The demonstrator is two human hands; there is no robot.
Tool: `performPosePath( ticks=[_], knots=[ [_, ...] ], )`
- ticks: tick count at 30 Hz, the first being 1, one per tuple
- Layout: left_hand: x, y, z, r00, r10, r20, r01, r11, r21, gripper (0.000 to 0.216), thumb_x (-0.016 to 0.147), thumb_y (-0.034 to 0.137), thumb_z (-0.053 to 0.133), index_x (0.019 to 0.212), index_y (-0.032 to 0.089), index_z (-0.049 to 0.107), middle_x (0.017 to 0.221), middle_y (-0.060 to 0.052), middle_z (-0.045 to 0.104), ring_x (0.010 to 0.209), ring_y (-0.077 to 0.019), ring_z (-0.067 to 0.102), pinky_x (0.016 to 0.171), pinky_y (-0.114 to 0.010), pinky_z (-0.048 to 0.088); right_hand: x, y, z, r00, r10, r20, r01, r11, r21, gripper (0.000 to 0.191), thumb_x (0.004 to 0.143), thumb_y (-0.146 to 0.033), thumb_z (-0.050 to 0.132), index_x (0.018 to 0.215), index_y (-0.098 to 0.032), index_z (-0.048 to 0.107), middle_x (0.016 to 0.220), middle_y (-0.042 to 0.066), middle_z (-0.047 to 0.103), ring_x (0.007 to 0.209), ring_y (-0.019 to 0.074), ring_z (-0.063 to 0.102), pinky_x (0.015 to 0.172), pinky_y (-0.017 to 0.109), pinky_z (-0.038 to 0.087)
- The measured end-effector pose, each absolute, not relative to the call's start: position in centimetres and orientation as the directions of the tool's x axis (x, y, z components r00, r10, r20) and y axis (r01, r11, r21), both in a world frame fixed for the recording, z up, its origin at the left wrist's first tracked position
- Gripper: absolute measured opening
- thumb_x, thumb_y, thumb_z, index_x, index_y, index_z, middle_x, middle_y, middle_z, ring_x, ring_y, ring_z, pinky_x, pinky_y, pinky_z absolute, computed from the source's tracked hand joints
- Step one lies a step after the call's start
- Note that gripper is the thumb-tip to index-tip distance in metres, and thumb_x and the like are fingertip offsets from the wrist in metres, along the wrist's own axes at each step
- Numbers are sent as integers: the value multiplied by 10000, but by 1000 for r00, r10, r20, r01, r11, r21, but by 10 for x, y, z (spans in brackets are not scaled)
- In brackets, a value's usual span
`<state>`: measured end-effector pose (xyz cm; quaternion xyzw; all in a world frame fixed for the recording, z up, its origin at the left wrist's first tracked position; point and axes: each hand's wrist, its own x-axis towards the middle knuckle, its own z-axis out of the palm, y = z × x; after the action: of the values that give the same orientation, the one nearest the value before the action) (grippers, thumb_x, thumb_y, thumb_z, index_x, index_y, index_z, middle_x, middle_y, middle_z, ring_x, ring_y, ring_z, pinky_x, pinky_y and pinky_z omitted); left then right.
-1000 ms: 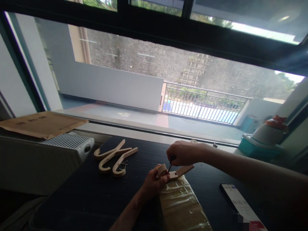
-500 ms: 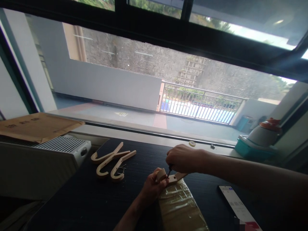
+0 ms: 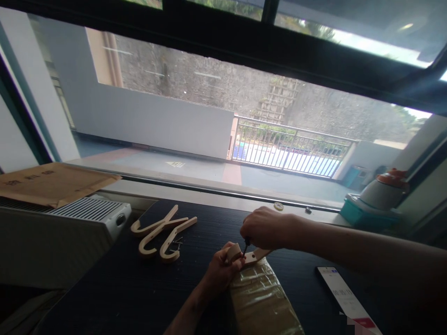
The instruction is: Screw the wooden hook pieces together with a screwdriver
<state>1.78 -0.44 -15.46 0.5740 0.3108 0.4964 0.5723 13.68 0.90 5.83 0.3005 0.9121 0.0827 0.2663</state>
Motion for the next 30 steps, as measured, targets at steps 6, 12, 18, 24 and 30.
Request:
performPosePath(
  ticks=[6, 12, 18, 24, 30],
  knots=[
    [18, -5, -151, 303, 932, 196, -210, -136, 968, 252, 726, 369, 669, 686, 150, 550, 774, 7, 465, 670, -105, 428, 614, -206, 368, 134, 9, 59, -591, 668, -453, 627, 733, 263, 193, 807, -293, 540, 754, -150, 659, 677, 34, 631, 570, 127, 538, 483, 229, 299],
    [18, -5, -151, 316, 932, 175, -251, -96, 963, 234, 720, 371, 679, 741, 162, 576, 747, 19, 471, 671, -108, 448, 615, -205, 379, 133, 6, 61, -686, 588, -428, 498, 809, 312, 114, 734, -168, 609, 836, -182, 657, 756, 29, 655, 612, 138, 564, 494, 225, 299],
    [18, -7, -147, 309, 939, 150, -225, -81, 971, 277, 684, 394, 705, 704, 148, 581, 789, -1, 495, 715, -128, 490, 637, -212, 400, 131, 10, 61, -656, 609, -447, 528, 793, 306, 104, 772, -206, 575, 780, -152, 664, 703, 33, 644, 585, 128, 542, 483, 228, 293],
    [18, -6, -151, 332, 930, 157, -244, -76, 967, 250, 717, 380, 684, 740, 155, 580, 793, -3, 512, 712, -127, 494, 645, -217, 405, 134, 9, 59, -567, 711, -416, 653, 696, 299, 245, 810, -326, 524, 785, -130, 668, 673, 60, 633, 562, 135, 541, 491, 233, 308],
    [18, -6, -148, 294, 943, 159, -190, -105, 976, 289, 694, 419, 693, 729, 138, 634, 804, -14, 497, 732, -138, 488, 662, -223, 412, 126, 4, 64, -695, 559, -451, 476, 829, 294, 135, 740, -133, 590, 843, -177, 666, 750, 27, 659, 607, 121, 545, 503, 220, 294]
  ],
)
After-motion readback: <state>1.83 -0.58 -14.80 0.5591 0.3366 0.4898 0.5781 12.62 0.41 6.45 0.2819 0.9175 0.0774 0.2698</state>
